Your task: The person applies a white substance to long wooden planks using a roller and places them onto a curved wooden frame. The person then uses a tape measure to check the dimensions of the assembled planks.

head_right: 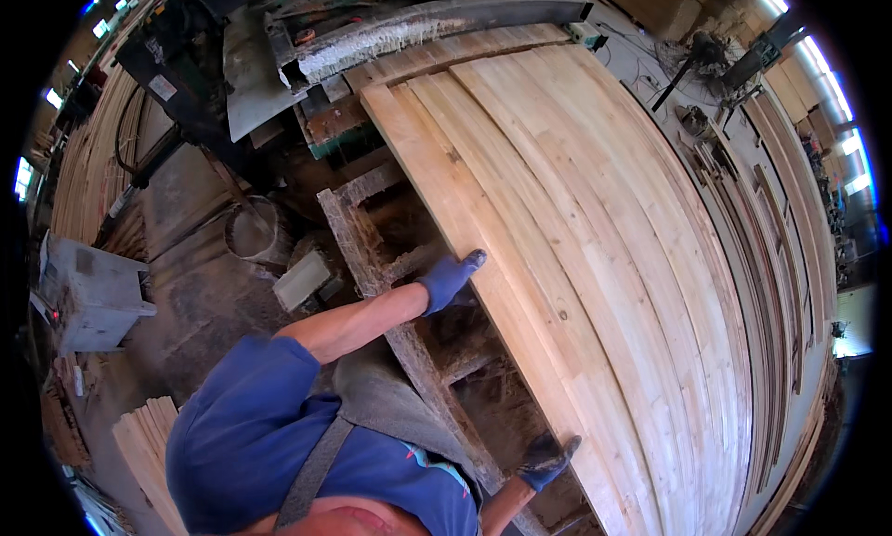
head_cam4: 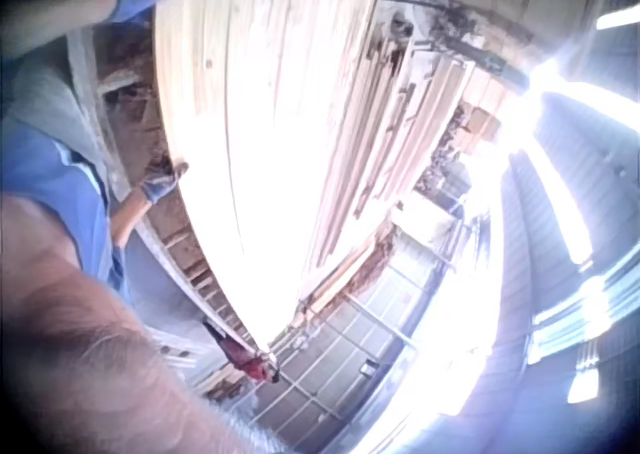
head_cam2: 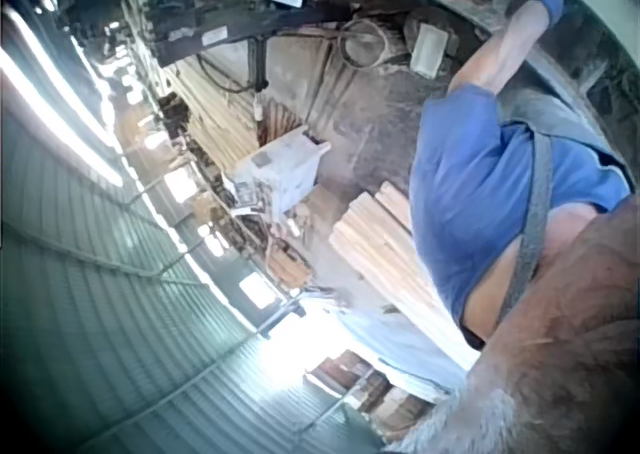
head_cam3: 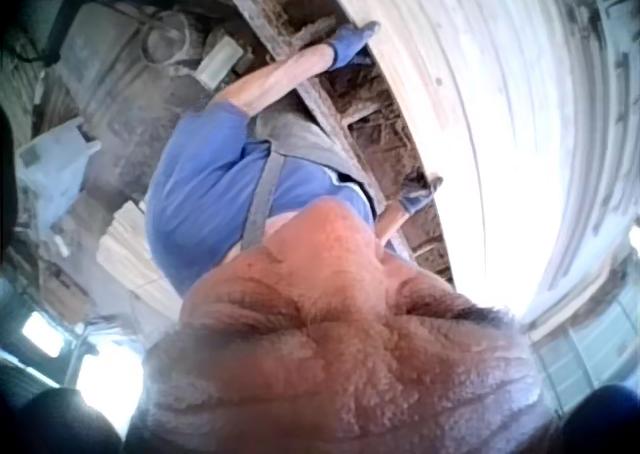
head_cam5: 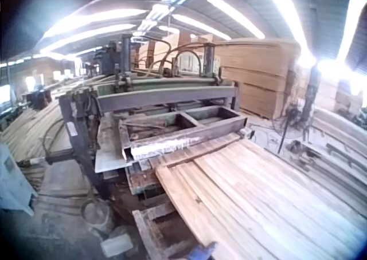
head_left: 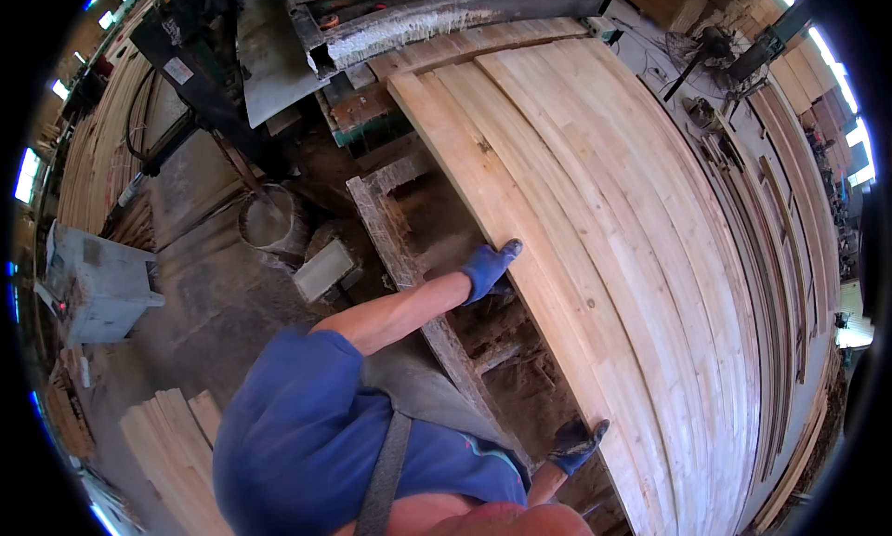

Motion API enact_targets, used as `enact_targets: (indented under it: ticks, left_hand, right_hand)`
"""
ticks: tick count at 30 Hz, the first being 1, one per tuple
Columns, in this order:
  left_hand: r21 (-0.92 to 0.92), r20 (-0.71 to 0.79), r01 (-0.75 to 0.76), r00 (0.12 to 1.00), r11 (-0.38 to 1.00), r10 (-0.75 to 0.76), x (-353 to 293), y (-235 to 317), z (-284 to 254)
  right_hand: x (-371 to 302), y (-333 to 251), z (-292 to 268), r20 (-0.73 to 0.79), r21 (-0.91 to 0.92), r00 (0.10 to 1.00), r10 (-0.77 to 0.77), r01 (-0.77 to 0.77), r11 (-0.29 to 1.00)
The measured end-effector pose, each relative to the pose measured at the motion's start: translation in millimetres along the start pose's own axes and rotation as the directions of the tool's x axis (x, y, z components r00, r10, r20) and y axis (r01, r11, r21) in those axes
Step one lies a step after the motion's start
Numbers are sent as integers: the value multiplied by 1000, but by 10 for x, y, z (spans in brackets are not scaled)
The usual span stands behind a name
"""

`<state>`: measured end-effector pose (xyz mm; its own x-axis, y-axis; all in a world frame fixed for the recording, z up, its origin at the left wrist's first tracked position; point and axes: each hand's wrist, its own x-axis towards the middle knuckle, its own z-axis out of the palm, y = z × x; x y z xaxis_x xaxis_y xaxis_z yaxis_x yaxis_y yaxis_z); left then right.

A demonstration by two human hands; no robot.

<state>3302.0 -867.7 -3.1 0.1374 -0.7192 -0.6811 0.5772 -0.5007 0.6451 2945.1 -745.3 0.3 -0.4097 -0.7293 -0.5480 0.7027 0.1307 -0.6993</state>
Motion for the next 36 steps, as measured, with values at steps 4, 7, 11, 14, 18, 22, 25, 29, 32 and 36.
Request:
enact_targets:
  ticks: [4, 7, 11, 14, 18, 22, 25, 29, 32, 36]
  left_hand:
    - [175, -58, -157, 984, 972, 170, -68, -31, -138]
    - [267, -16, 43, 999, 963, -40, -82, 259, -689]
    - [512, -77, 235, 971, 826, -228, -77, 561, -961]
    - [529, 112, 110, 974, 842, -198, -41, 519, -451]
    - [-21, 312, -142, 940, 990, 141, -501, 337, 109]
    - [38, 388, -252, 895, 967, 219, -703, 426, -49]
    - [174, 393, -336, 885, 926, 248, -733, 344, -147]
    - [216, 417, -261, 896, 941, 152, -991, 385, -8]
    - [173, 412, -154, 909, 973, 71, -1074, 397, -131]
    - [281, 317, -40, 947, 959, -54, -851, -58, -259]
  right_hand:
    - [23, 100, -239, -4, -202, 987, 158, -156, 967]
    - [358, 267, 68, 34, -387, 858, 512, -461, 799]
    - [34, -145, 581, 50, -412, 973, 223, -184, 893]
    - [-205, -659, 436, 119, -192, 993, -11, 33, 981]
    - [-630, -829, 104, 89, -13, 796, -599, 602, 798]
    - [-1040, -1060, -60, -39, 116, 902, -429, 431, 895]
    - [-1133, -1040, -78, -93, -73, 836, -541, 536, 841]
    - [-1244, -1080, -97, -113, -40, 911, -397, 395, 918]
    - [-1175, -959, -33, -100, -37, 886, -453, 452, 891]
    - [-1217, -864, -464, -114, -165, 943, -314, 294, 942]
